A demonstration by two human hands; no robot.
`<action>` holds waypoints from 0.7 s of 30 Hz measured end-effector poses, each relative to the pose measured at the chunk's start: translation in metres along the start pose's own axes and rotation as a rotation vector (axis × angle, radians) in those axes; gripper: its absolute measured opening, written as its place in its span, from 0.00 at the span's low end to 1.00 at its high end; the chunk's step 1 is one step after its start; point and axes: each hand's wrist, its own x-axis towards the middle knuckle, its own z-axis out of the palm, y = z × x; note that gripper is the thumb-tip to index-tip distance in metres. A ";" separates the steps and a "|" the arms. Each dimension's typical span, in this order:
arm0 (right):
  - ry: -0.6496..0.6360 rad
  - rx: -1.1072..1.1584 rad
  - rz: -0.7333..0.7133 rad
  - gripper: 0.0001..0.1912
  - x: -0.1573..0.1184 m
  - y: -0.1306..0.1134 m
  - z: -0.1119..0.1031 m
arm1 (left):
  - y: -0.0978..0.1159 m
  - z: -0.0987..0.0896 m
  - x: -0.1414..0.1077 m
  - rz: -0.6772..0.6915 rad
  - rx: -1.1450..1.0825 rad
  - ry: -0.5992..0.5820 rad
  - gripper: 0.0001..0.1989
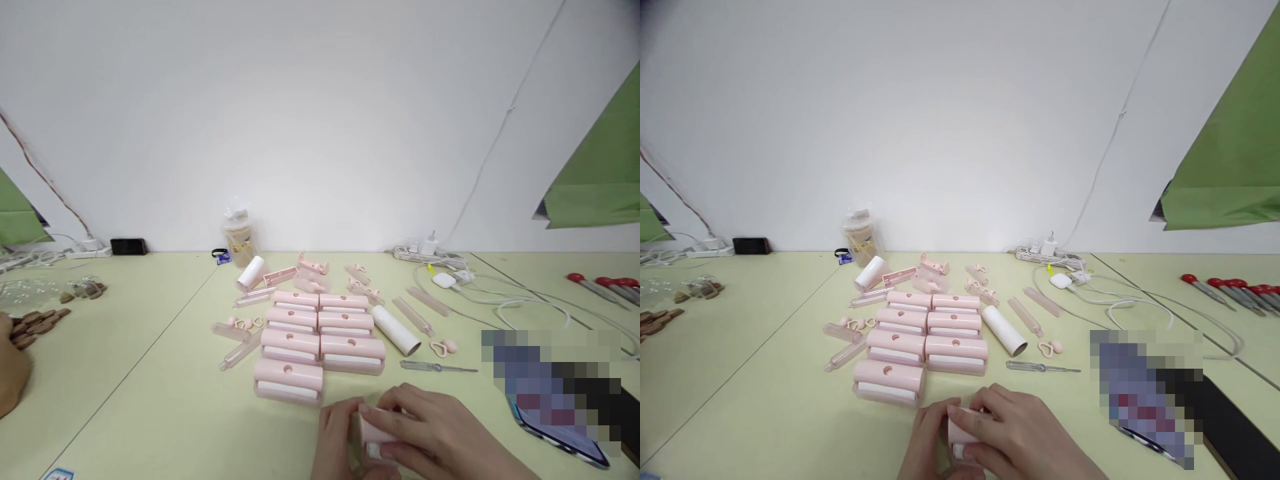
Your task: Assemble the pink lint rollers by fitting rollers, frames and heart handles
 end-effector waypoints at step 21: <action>0.093 0.075 0.009 0.20 -0.001 0.004 0.018 | -0.031 0.012 -0.006 0.100 -0.065 0.034 0.35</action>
